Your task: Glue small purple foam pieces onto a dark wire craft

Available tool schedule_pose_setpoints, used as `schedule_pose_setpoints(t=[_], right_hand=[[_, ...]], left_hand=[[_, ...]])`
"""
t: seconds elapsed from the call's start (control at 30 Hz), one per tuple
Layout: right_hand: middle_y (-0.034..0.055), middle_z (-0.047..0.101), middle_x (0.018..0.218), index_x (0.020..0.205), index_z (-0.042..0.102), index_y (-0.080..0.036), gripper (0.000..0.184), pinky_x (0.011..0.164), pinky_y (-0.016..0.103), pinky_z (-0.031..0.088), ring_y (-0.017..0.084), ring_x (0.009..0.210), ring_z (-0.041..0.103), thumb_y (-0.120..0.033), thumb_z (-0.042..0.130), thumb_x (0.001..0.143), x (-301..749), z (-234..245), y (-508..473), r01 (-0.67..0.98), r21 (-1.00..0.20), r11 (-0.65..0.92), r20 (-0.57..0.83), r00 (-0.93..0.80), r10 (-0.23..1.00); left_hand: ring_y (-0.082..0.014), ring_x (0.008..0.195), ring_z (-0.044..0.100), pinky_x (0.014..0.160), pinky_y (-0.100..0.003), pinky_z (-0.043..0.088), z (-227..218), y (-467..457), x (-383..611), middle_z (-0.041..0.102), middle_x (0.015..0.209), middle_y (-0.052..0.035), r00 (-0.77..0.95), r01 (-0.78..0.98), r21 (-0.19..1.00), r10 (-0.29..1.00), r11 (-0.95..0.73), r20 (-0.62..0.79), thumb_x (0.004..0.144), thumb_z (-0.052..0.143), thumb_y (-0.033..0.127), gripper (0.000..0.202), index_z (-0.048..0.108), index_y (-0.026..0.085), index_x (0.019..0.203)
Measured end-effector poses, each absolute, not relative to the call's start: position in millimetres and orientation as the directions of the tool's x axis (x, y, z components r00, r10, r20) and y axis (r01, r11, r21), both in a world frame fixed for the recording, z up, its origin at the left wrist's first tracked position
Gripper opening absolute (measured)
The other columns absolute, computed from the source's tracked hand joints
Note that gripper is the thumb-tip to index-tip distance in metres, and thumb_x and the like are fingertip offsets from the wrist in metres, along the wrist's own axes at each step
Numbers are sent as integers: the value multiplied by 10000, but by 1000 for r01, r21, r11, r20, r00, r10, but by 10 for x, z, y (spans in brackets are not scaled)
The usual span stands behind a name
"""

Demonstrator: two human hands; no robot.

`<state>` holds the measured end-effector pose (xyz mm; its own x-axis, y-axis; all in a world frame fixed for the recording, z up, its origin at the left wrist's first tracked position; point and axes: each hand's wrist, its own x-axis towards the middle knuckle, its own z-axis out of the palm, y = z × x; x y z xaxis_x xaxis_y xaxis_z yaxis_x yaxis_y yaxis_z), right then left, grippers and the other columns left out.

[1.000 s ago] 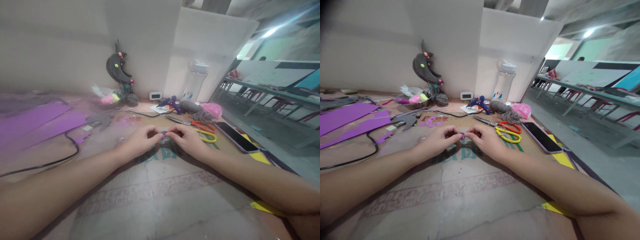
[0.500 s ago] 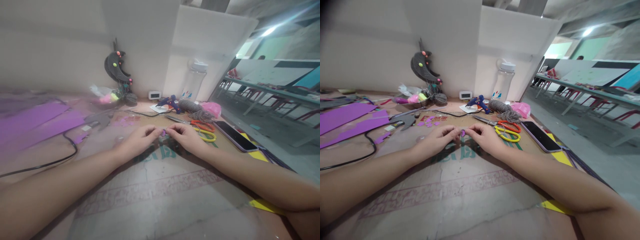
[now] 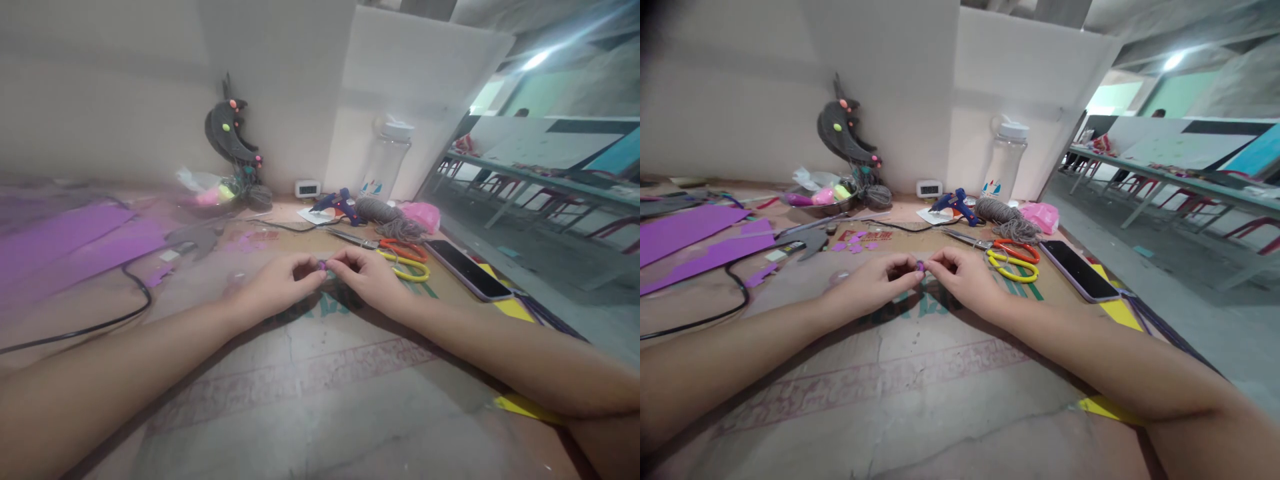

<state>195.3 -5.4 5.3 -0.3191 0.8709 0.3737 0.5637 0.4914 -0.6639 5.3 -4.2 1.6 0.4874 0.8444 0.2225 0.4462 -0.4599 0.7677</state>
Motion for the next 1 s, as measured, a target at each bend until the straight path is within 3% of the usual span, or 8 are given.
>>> schedule_pose_setpoints(t=[0.3,0.4,0.5,0.7,0.87,1.0], right_hand=[[9,662,701,782,675,-153,221,584,218,413,111,624,549,-336,578,861,1953,57,-59,559,-673,484,358,-327,875],[3,648,689,785,672,-153,224,579,217,408,108,619,534,-338,572,861,1951,60,-51,542,-698,468,357,-304,884],[-5,636,684,801,672,-155,227,562,214,395,101,605,518,-344,566,865,1945,66,-53,531,-722,444,342,-284,896],[-11,610,657,816,678,-158,253,549,221,378,98,582,497,-376,561,867,1939,68,-60,544,-725,422,321,-275,906],[-3,638,693,820,685,-163,245,567,223,393,104,610,521,-370,564,869,1951,64,-54,515,-736,439,339,-280,898],[-1,643,710,834,688,-169,269,572,226,393,108,624,525,-400,557,874,1967,59,-44,498,-748,439,340,-280,898]], left_hand=[[-143,656,503,599,-256,365,35,-63,49,571,686,8,495,469,742,838,-479,229,877,483,387,278,601,173,745],[-156,694,536,625,-264,394,17,-44,33,598,726,-5,519,413,771,821,-484,237,903,450,463,357,606,172,766],[-169,742,576,680,-275,442,-11,-2,19,618,763,-24,432,335,832,857,-442,281,934,385,470,400,614,169,806],[-166,762,601,693,-261,471,1,50,2,648,780,-20,230,337,877,933,-342,275,887,494,385,273,667,176,917],[-169,709,601,667,-271,456,46,19,-3,668,753,-20,218,408,857,945,-316,244,841,575,413,252,673,185,795],[-188,769,614,668,-282,459,-9,58,1,648,800,-29,231,351,882,942,-315,244,850,565,399,224,635,185,843]])
